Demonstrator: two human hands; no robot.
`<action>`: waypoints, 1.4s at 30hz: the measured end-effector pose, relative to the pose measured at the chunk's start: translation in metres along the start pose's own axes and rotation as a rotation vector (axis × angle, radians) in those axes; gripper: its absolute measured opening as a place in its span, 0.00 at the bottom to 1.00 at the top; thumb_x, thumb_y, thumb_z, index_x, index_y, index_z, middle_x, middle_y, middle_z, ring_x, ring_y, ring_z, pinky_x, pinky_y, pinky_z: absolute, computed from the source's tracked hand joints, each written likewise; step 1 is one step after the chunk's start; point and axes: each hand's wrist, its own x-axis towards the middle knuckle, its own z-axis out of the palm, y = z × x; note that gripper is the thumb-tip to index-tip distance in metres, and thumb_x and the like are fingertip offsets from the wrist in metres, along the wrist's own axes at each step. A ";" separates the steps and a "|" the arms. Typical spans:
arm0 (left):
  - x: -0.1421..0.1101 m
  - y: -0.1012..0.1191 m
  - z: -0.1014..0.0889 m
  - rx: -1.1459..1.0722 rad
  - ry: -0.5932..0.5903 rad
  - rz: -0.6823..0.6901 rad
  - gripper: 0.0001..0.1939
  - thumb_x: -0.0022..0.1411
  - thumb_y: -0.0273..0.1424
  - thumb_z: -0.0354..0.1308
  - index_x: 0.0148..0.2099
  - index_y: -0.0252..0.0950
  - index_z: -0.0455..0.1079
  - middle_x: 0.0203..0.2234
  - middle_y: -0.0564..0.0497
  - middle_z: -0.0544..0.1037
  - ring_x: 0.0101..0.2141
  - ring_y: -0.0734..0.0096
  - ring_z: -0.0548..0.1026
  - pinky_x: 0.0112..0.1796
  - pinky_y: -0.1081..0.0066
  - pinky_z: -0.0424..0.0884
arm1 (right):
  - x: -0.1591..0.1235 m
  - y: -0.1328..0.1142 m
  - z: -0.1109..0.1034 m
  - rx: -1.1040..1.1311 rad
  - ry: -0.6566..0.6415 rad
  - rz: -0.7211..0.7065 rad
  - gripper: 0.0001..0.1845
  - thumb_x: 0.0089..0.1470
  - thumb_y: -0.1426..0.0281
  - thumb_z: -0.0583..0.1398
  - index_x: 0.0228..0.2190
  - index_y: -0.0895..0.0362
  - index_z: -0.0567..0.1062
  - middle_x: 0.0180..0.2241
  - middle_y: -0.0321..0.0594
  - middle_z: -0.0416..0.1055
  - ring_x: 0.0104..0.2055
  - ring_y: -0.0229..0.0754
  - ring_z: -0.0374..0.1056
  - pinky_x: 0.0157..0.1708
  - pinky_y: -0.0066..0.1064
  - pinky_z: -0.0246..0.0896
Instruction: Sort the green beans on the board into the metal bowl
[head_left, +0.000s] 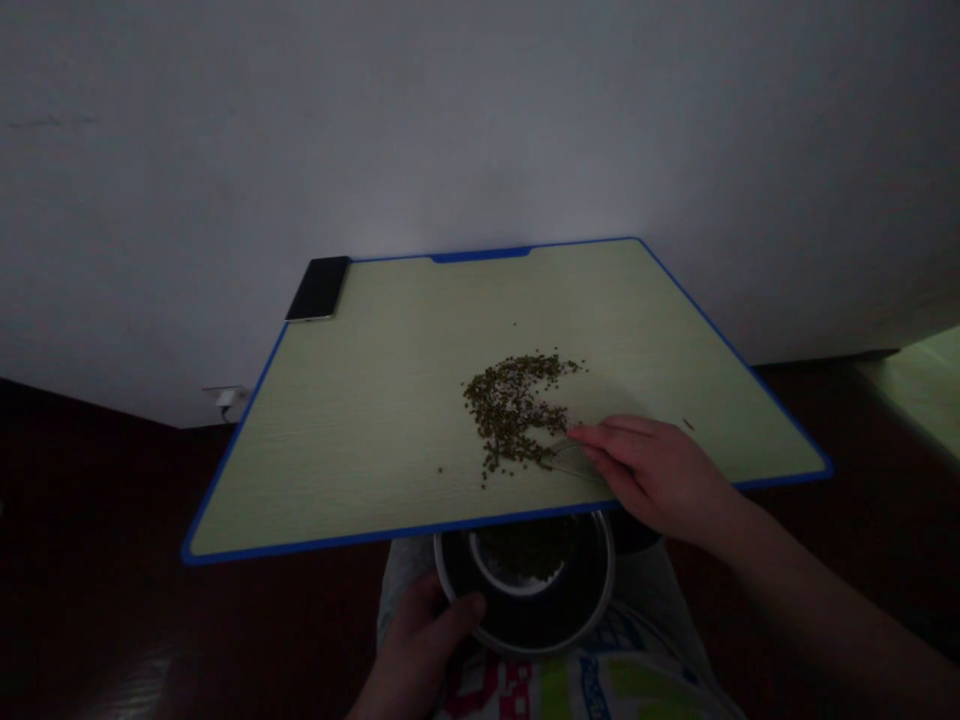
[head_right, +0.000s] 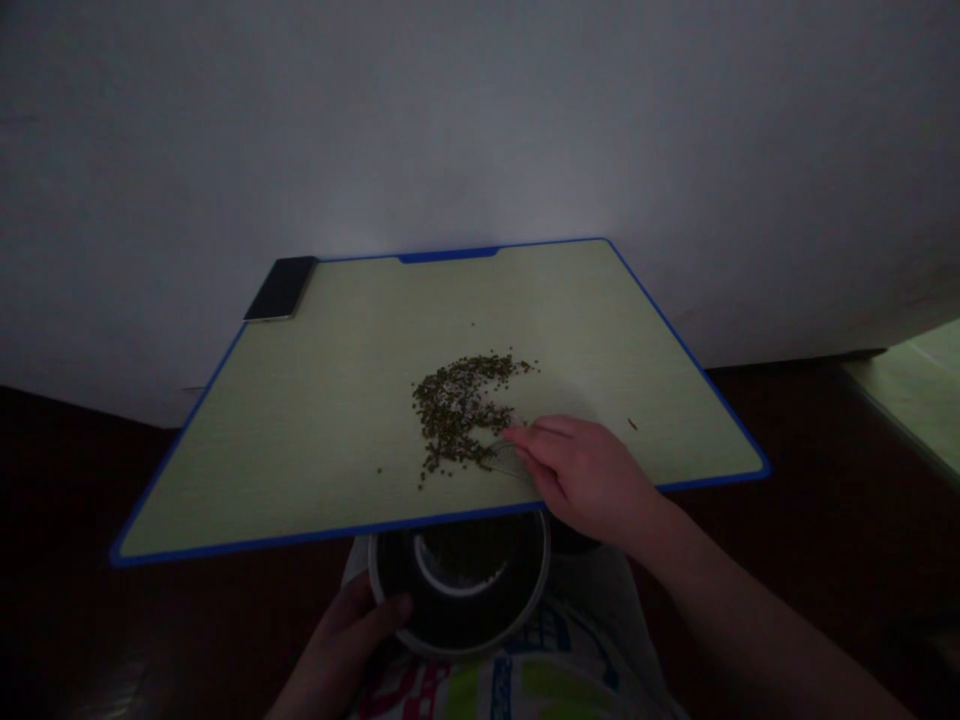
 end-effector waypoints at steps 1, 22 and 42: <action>0.000 0.001 0.000 0.007 -0.002 0.002 0.17 0.46 0.37 0.71 0.39 0.34 0.80 0.33 0.44 0.86 0.38 0.54 0.81 0.45 0.62 0.74 | 0.000 0.000 0.000 -0.004 0.002 0.002 0.15 0.62 0.73 0.53 0.45 0.60 0.77 0.35 0.45 0.78 0.36 0.42 0.74 0.36 0.32 0.70; 0.003 -0.003 -0.006 0.019 0.008 -0.023 0.18 0.46 0.37 0.71 0.39 0.32 0.79 0.34 0.41 0.86 0.38 0.52 0.81 0.44 0.59 0.74 | 0.011 0.005 0.002 0.001 -0.018 -0.001 0.15 0.62 0.73 0.53 0.46 0.60 0.76 0.36 0.44 0.78 0.37 0.41 0.74 0.38 0.33 0.71; 0.002 -0.002 -0.007 0.029 -0.049 0.017 0.18 0.49 0.36 0.70 0.42 0.33 0.79 0.34 0.43 0.86 0.38 0.56 0.81 0.44 0.63 0.74 | 0.006 0.001 0.002 0.056 -0.021 -0.054 0.15 0.62 0.73 0.53 0.45 0.61 0.77 0.35 0.45 0.78 0.35 0.41 0.73 0.34 0.32 0.71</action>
